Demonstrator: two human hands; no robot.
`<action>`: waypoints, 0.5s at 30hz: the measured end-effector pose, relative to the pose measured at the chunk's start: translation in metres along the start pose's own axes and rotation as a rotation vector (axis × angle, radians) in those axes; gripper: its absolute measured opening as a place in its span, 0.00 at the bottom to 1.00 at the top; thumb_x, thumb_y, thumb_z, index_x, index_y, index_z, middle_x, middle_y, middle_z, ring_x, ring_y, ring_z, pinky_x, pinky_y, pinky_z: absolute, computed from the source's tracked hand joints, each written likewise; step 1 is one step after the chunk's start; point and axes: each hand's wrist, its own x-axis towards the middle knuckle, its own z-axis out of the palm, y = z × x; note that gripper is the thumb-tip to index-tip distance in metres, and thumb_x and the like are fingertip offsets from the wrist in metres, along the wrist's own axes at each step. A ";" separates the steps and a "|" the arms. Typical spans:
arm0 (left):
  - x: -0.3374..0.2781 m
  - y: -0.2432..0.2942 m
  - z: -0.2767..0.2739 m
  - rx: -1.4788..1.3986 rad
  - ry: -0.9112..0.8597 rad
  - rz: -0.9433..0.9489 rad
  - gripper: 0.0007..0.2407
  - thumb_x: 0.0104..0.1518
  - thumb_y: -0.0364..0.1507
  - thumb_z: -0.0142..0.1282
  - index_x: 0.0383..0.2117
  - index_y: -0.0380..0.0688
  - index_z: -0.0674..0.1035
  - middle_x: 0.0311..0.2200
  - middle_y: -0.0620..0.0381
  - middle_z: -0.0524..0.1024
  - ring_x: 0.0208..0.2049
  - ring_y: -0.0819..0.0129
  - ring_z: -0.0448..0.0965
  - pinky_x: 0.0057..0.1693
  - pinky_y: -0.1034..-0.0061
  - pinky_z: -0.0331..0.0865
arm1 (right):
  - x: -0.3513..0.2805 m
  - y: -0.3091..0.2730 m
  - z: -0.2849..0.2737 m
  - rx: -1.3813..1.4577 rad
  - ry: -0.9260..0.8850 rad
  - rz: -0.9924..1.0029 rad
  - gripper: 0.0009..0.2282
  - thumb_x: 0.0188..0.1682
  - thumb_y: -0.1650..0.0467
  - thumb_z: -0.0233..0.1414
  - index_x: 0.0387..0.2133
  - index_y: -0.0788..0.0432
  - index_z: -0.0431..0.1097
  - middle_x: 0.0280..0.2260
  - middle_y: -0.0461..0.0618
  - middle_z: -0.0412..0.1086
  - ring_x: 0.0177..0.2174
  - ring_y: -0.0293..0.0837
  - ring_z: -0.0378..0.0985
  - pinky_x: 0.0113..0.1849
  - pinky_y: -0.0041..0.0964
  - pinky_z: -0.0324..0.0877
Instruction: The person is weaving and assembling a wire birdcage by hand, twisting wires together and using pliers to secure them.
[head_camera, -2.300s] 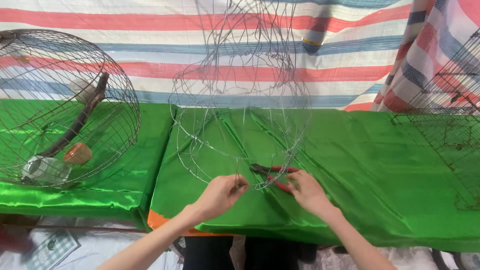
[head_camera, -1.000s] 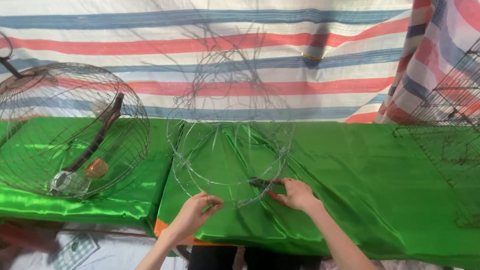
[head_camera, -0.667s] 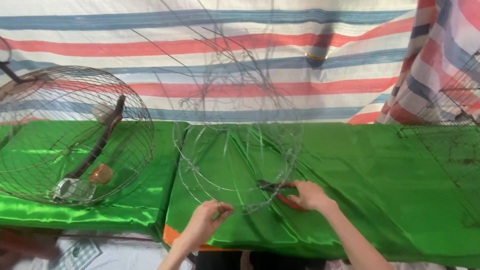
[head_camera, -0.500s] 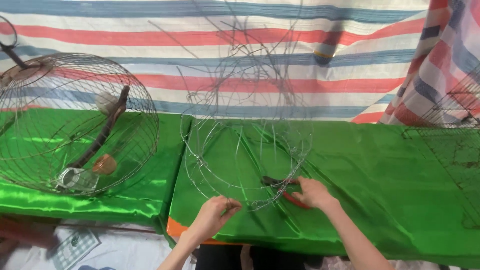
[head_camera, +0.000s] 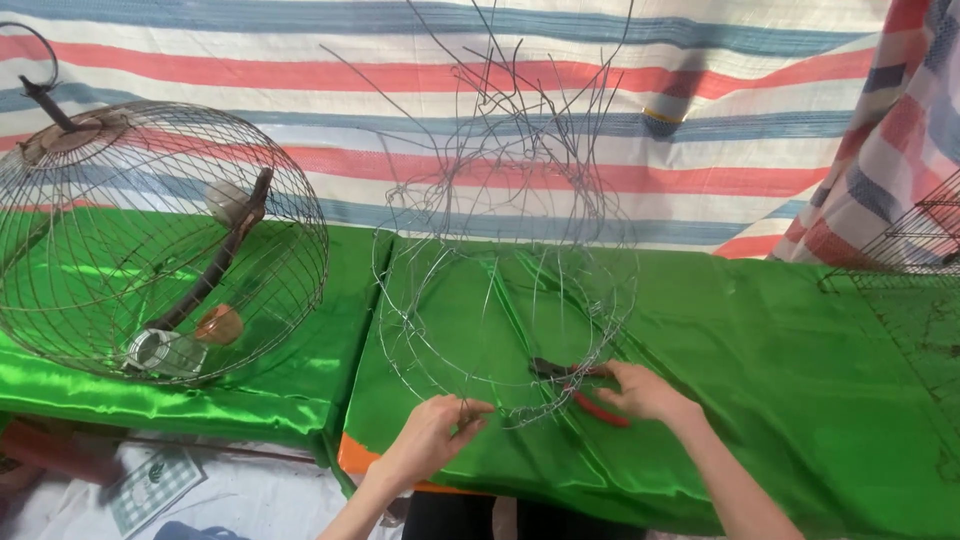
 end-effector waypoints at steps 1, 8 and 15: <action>0.000 0.001 0.000 0.003 0.001 0.002 0.10 0.63 0.32 0.54 0.47 0.51 0.82 0.29 0.61 0.85 0.29 0.73 0.82 0.46 0.73 0.77 | -0.010 -0.001 -0.006 0.001 0.004 -0.002 0.23 0.56 0.61 0.48 0.64 0.45 0.56 0.60 0.43 0.65 0.51 0.39 0.75 0.56 0.35 0.73; -0.001 0.003 -0.009 -0.055 -0.029 0.010 0.08 0.62 0.33 0.55 0.42 0.49 0.84 0.40 0.59 0.86 0.38 0.68 0.85 0.50 0.70 0.78 | -0.102 -0.041 -0.021 -0.031 0.467 -0.124 0.11 0.55 0.61 0.46 0.46 0.49 0.69 0.41 0.42 0.74 0.33 0.41 0.75 0.37 0.34 0.74; 0.002 -0.010 -0.003 -0.071 -0.012 0.101 0.08 0.63 0.33 0.54 0.37 0.45 0.84 0.34 0.56 0.86 0.33 0.68 0.86 0.45 0.73 0.81 | -0.141 -0.096 0.012 0.003 0.571 -0.642 0.06 0.50 0.66 0.55 0.37 0.52 0.75 0.30 0.43 0.81 0.21 0.36 0.84 0.25 0.23 0.83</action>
